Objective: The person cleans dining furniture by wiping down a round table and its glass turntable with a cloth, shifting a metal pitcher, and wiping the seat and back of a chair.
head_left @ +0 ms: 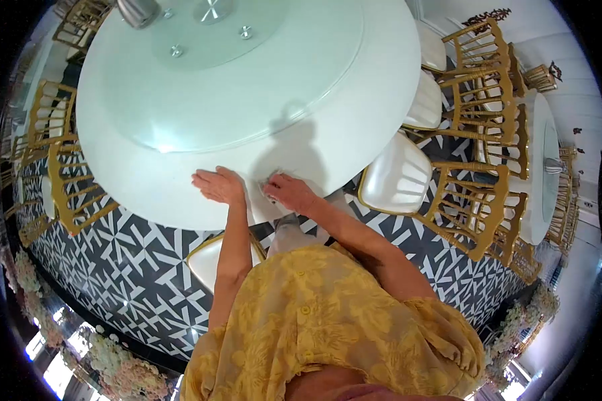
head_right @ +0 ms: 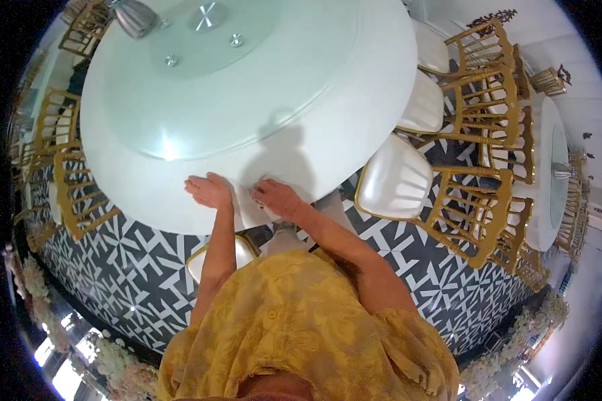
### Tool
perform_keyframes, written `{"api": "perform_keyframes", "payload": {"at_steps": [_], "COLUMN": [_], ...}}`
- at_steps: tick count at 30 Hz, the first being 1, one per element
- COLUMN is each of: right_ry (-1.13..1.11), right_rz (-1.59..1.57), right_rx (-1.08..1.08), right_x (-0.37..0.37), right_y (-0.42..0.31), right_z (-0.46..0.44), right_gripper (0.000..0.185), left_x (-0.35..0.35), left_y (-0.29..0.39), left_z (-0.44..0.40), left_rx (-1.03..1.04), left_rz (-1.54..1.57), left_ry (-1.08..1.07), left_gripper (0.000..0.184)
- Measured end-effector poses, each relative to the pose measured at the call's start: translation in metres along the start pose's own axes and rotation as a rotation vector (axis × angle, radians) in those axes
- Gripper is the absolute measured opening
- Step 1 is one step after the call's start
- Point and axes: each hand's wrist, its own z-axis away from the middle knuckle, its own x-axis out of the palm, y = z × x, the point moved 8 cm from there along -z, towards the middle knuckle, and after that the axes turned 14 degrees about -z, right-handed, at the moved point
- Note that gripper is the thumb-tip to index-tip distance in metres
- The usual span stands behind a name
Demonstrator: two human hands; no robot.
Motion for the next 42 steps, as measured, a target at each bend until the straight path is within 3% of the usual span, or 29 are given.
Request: {"api": "perform_keyframes", "payload": {"at_steps": [1, 3, 4, 6, 7, 11, 13, 14, 15, 17, 18, 20, 21, 24, 27, 29, 31, 33, 34, 36, 38, 39, 40, 42], "right_ry": [0.017, 0.283, 0.478, 0.493, 0.551, 0.583, 0.703, 0.677, 0.637, 0.528, 0.396, 0.098, -0.013, -0.08, 0.162, 0.073, 0.05, 0.302, 0.359, 0.428, 0.472, 0.474, 0.501, 0.478], "right_rz": [0.036, 0.063, -0.634, 0.278, 0.451, 0.342, 0.353, 0.535, 0.437, 0.125, 0.068, -0.085, -0.036, 0.043, 0.267, 0.424, 0.298, 0.171, 0.361, 0.726, 0.797, 0.796, 0.542, 0.626], "right_rx": [-0.015, 0.106, 0.394, 0.241, 0.32, 0.476, 0.781, 0.663, 0.61, 0.243, 0.194, -0.042, -0.108, -0.147, -0.275, -0.189, -0.049, 0.106, -0.006, 0.17, 0.399, 0.451, 0.501, 0.346], "right_x": [-0.018, -0.044, -0.068, -0.149, -0.192, -0.309, -0.331, -0.307, -0.274, -0.178, -0.149, -0.113, -0.121, -0.146, -0.225, -0.271, -0.331, -0.399, -0.424, -0.473, -0.516, -0.52, -0.512, -0.458], "right_y": [0.005, 0.082, 0.147, 0.192, 0.217, 0.261, 0.254, 0.268, 0.264, 0.227, 0.184, 0.118, 0.096, 0.136, 0.204, 0.248, 0.301, 0.351, 0.391, 0.468, 0.496, 0.506, 0.51, 0.46], "right_z": [0.006, 0.032, 0.054, 0.084, 0.1, 0.1, 0.085, 0.073, 0.055, 0.023, 0.001, -0.021, -0.029, -0.03, -0.027, -0.036, -0.051, -0.059, -0.055, -0.043, -0.029, -0.026, -0.021, -0.03], "right_gripper": [0.024, 0.023, 0.029, 0.037, 0.038, 0.035, 0.031, 0.031, 0.034, 0.037, 0.032, 0.039, 0.046, 0.047, 0.045, 0.043, 0.043, 0.041, 0.039, 0.039, 0.038, 0.035, 0.035, 0.045], "left_x": [0.007, 0.016, 0.02, 0.016, 0.01, 0.003, 0.002, 0.004, 0.008, 0.008, 0.007, 0.009, 0.009, 0.003, 0.006, 0.009, 0.004, 0.005, 0.007, 0.006, 0.004, 0.005, 0.005, 0.008], "left_y": [-0.001, 0.001, 0.0, 0.007, 0.012, 0.019, 0.02, 0.016, 0.012, 0.013, 0.011, 0.011, 0.011, 0.019, 0.015, 0.009, 0.015, 0.015, 0.012, 0.012, 0.016, 0.013, 0.008, 0.01], "left_z": [0.002, 0.001, 0.001, 0.005, 0.005, 0.007, 0.006, 0.005, 0.003, 0.004, 0.004, 0.005, 0.003, 0.004, 0.004, 0.003, 0.002, 0.003, 0.003, 0.003, 0.003, 0.004, 0.003, 0.002], "left_rx": [-0.117, -0.176, -0.231, -0.221, -0.231, -0.251, -0.261, -0.273, -0.265, -0.252, -0.252, -0.251, -0.276, -0.291, -0.273, -0.247, -0.267, -0.291, -0.266, -0.237, -0.277, -0.28, -0.271, -0.298], "left_rz": [-0.057, -0.083, -0.11, -0.148, -0.174, -0.244, -0.255, -0.255, -0.277, -0.293, -0.297, -0.306, -0.326, -0.342, -0.359, -0.388, -0.391, -0.393, -0.401, -0.408, -0.378, -0.37, -0.399, -0.431], "left_ry": [-0.026, -0.044, -0.05, -0.055, -0.048, -0.046, -0.058, -0.051, -0.047, -0.031, -0.028, -0.027, -0.063, -0.071, -0.039, 0.003, -0.021, -0.043, -0.031, -0.02, -0.005, -0.01, -0.006, -0.02], "left_gripper": [0.068, 0.07, 0.071, 0.071, 0.071, 0.072, 0.074, 0.074, 0.074, 0.074, 0.074, 0.073, 0.073, 0.073, 0.072, 0.072, 0.072, 0.071, 0.07, 0.069, 0.068, 0.068, 0.068, 0.067]}}
